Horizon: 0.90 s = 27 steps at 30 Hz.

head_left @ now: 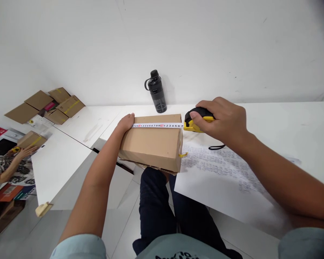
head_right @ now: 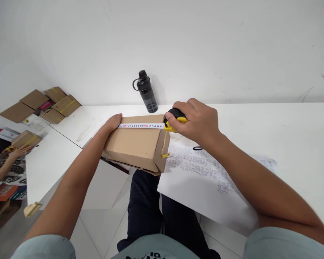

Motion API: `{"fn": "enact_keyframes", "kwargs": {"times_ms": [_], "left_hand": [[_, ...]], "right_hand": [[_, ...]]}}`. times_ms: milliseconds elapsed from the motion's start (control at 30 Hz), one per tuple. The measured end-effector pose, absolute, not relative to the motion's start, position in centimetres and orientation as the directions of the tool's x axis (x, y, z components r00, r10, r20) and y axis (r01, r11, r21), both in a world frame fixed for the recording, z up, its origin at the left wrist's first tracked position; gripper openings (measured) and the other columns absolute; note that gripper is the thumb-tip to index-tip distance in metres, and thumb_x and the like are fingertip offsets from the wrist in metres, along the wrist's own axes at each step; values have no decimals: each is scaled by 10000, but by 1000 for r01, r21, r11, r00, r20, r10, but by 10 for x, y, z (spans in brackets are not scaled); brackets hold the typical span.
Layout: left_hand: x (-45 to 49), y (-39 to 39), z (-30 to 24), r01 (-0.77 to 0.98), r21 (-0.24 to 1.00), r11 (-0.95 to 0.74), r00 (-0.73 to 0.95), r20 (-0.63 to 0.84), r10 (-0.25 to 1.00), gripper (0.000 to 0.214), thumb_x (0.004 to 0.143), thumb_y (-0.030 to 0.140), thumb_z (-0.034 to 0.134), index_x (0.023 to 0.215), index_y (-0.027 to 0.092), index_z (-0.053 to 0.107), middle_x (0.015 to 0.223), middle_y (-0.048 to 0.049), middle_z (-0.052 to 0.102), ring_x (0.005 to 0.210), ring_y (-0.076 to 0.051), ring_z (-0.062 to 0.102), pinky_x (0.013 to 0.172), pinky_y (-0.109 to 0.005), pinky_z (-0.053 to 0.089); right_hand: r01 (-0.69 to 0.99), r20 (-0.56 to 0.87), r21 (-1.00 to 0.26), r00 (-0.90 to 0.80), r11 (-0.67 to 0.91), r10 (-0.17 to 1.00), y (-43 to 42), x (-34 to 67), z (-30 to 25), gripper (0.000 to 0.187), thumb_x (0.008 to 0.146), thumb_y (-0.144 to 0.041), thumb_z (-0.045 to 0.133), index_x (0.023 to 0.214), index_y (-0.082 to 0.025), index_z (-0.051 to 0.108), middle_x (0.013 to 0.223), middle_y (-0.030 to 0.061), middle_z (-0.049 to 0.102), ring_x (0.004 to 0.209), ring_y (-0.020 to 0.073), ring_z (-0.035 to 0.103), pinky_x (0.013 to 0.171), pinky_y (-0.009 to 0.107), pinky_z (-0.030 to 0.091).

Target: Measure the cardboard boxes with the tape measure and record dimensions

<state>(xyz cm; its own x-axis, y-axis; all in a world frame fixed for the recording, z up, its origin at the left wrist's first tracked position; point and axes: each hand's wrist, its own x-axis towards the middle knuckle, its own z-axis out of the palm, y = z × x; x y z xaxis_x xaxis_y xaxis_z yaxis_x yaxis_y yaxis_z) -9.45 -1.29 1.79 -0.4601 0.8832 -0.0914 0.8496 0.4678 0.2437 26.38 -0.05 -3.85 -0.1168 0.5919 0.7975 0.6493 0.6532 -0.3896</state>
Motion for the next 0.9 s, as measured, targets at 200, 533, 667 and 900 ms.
{"fn": "enact_keyframes", "kwargs": {"times_ms": [200, 533, 667, 900], "left_hand": [[-102, -9, 12, 859, 262, 441, -445, -47, 894, 607, 1089, 503, 216, 1317, 169, 668, 1535, -198, 631, 1400, -367, 598, 1160, -477, 423], [-109, -11, 6, 827, 384, 411, -472, 76, 879, 560, 1082, 579, 283, 973, 210, 691, 1294, -190, 751, 1201, -369, 677, 1042, -477, 465], [-108, -21, 2, 776, 572, 266, -497, 294, 816, 644, 1084, 661, 239, 890, 230, 676, 1151, -130, 777, 1096, -297, 690, 994, -411, 485], [-121, -44, 3, 817, 568, 106, -504, 612, 609, 579, 1110, 616, 214, 995, 236, 637, 1146, -116, 738, 1112, -251, 665, 1010, -362, 486]], "right_hand": [[675, 783, -380, -130, 633, 609, -3, 264, -35, 407, 947, -557, 534, 944, -242, 792, 743, 55, 672, 681, 188, 597, 545, 310, 333], [709, 776, -321, -184, 628, 604, -3, 261, -28, 437, 949, -596, 528, 931, -245, 788, 704, 40, 634, 614, 155, 496, 536, 291, 246], [711, 781, -294, -206, 639, 589, -4, 261, -25, 435, 950, -598, 536, 926, -241, 782, 706, 40, 616, 609, 147, 463, 550, 291, 219], [708, 801, -339, -129, 620, 585, -4, 275, -16, 439, 950, -595, 537, 917, -232, 783, 715, 50, 615, 620, 152, 480, 541, 295, 230]]}}
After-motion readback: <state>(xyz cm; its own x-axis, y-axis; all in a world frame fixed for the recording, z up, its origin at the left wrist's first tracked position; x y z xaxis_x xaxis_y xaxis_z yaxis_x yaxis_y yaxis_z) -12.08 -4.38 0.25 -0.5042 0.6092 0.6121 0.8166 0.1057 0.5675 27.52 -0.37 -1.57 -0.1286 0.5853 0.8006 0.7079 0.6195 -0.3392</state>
